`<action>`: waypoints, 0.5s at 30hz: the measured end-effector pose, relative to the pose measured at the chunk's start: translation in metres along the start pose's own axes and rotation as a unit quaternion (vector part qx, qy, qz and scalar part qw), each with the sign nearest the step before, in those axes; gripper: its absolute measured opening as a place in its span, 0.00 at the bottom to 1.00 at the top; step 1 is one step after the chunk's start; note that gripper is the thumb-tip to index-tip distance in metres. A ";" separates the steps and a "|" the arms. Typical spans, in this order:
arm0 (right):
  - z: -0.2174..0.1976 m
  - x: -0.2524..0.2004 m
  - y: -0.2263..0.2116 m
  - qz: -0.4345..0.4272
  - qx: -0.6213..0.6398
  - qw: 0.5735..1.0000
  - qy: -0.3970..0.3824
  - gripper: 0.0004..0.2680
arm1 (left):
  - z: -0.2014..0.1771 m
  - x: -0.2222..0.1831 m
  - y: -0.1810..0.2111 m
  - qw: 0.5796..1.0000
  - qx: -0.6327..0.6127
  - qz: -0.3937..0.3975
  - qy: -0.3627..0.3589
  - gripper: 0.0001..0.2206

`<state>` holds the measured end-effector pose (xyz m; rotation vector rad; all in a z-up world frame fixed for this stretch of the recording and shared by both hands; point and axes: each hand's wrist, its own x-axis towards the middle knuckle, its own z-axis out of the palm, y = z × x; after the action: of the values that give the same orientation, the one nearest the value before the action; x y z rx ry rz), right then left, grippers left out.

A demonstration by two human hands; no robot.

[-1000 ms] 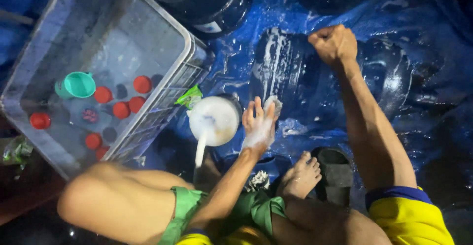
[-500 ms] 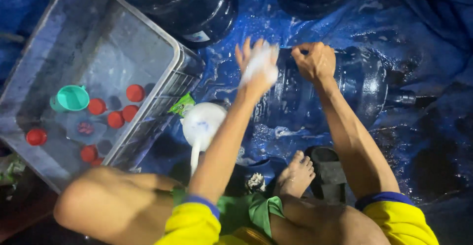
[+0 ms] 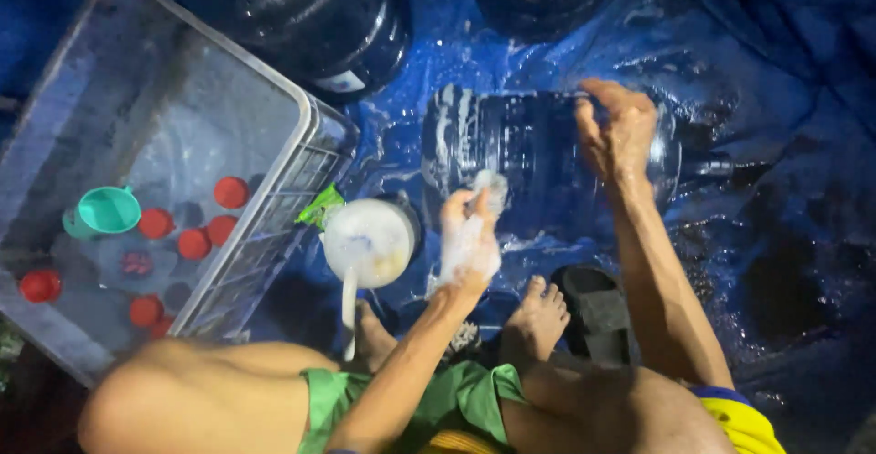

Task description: Manually scrubbing the interior and exterior of a large blue water jug with soapy water and a sponge.

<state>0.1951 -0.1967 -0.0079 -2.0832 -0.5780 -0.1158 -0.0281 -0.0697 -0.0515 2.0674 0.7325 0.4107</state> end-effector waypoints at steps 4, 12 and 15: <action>-0.008 -0.031 0.024 -0.032 -0.267 0.963 0.018 0.12 | -0.020 0.021 0.081 0.980 -0.047 -0.177 -0.079 0.15; -0.010 -0.040 0.006 -0.017 -0.342 0.939 -0.013 0.14 | 0.031 0.116 0.075 0.876 0.414 0.241 0.049 0.34; -0.010 -0.033 -0.004 -0.022 -0.359 0.933 0.001 0.14 | 0.071 0.213 0.068 0.919 0.348 0.107 -0.150 0.14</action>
<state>0.1654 -0.2146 -0.0089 -2.7750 -0.6408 -0.4064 0.1977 -0.0092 -0.0312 2.8127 0.5015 -0.0814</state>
